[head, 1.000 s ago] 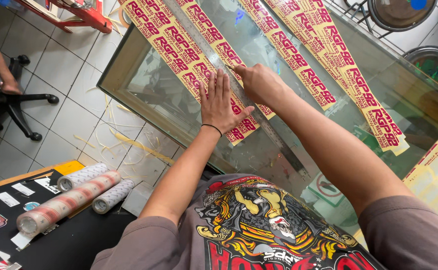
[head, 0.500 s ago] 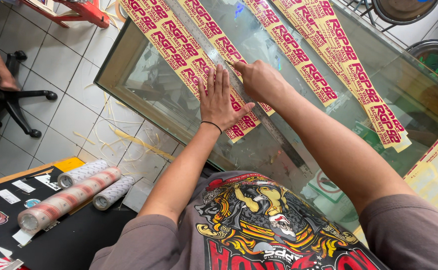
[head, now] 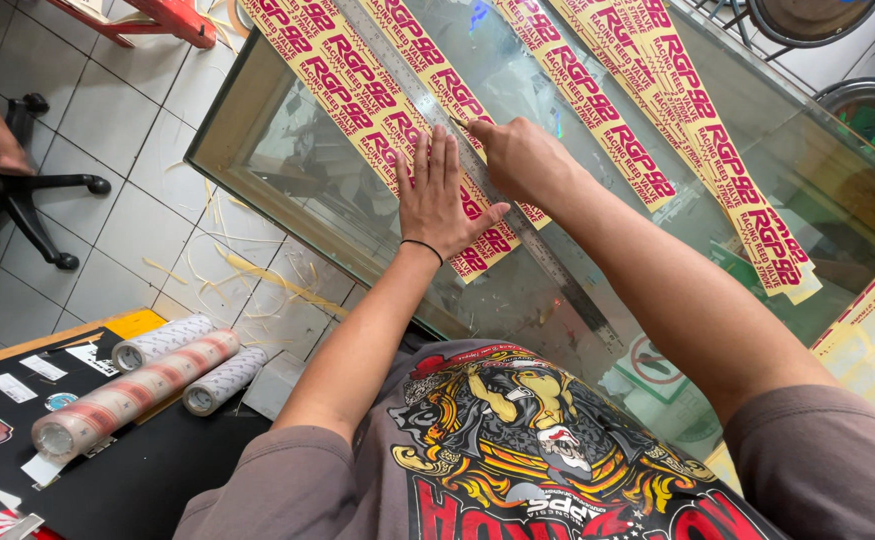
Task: The person uses a metal ruler and a utility knife to cut long strips of red and yellow stickers on a glass table. They align the ruler along the sticker sheet and slice through the material to separate the strips.
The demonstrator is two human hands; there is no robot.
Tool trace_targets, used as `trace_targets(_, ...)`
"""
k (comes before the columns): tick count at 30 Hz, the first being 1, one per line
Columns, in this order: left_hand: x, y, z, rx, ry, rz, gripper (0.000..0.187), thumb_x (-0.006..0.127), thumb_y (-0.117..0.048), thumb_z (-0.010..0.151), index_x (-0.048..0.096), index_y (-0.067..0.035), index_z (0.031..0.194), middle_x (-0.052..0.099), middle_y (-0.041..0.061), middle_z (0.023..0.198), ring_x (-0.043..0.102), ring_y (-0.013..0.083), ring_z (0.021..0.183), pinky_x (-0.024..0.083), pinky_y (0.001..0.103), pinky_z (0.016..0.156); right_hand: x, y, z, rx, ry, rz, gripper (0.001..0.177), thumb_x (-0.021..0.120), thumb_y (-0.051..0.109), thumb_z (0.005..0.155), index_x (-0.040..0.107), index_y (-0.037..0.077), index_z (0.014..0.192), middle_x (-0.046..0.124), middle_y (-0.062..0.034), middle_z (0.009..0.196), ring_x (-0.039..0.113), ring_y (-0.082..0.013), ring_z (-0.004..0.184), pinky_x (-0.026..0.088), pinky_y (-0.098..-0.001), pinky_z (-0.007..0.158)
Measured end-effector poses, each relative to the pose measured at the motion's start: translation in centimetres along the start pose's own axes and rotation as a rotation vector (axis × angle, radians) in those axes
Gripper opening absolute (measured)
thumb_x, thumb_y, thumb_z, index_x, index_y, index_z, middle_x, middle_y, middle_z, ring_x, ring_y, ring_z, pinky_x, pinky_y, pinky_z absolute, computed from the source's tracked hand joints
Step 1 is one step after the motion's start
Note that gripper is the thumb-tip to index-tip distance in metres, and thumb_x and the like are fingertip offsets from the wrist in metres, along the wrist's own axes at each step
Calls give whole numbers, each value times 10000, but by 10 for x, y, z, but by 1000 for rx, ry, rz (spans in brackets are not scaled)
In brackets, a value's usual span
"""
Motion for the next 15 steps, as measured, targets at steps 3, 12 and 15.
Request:
trace_targets(3, 2, 1, 0, 0, -3, -6, 1257, 304, -995, 805, 128, -79, 1648, 17, 153, 1732, -6, 355, 1605, -25, 629, 1264, 1, -6, 3, 18, -8, -2, 305, 434, 123, 999, 672, 107, 1189, 660, -366, 834, 697, -561, 759, 565, -603, 592)
trace_targets(12, 3, 1, 1, -3, -4, -21, 1263, 305, -1002, 796, 130, -86, 1647, 19, 149, 1732, -10, 352, 1603, -16, 629, 1267, 4, -7, 8, 30, 10, -14, 350, 412, 130, 1006, 677, 136, 1234, 667, -379, 862, 697, -560, 775, 565, -596, 609)
trace_targets(15, 1, 0, 0, -1, -12, -2, 1259, 318, -998, 801, 144, -80, 1645, 32, 152, 1729, -4, 351, 1601, -12, 625, 1266, 3, -11, 6, 21, -1, 4, 381, 399, 109, 1015, 680, 152, 1268, 690, -340, 861, 714, -517, 739, 587, -556, 586)
Point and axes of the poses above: each hand's wrist, its own z-axis towards the middle knuckle, its own x-axis out of the palm, y = z × x, the point moved 3 cm from there along z, towards the middle knuckle
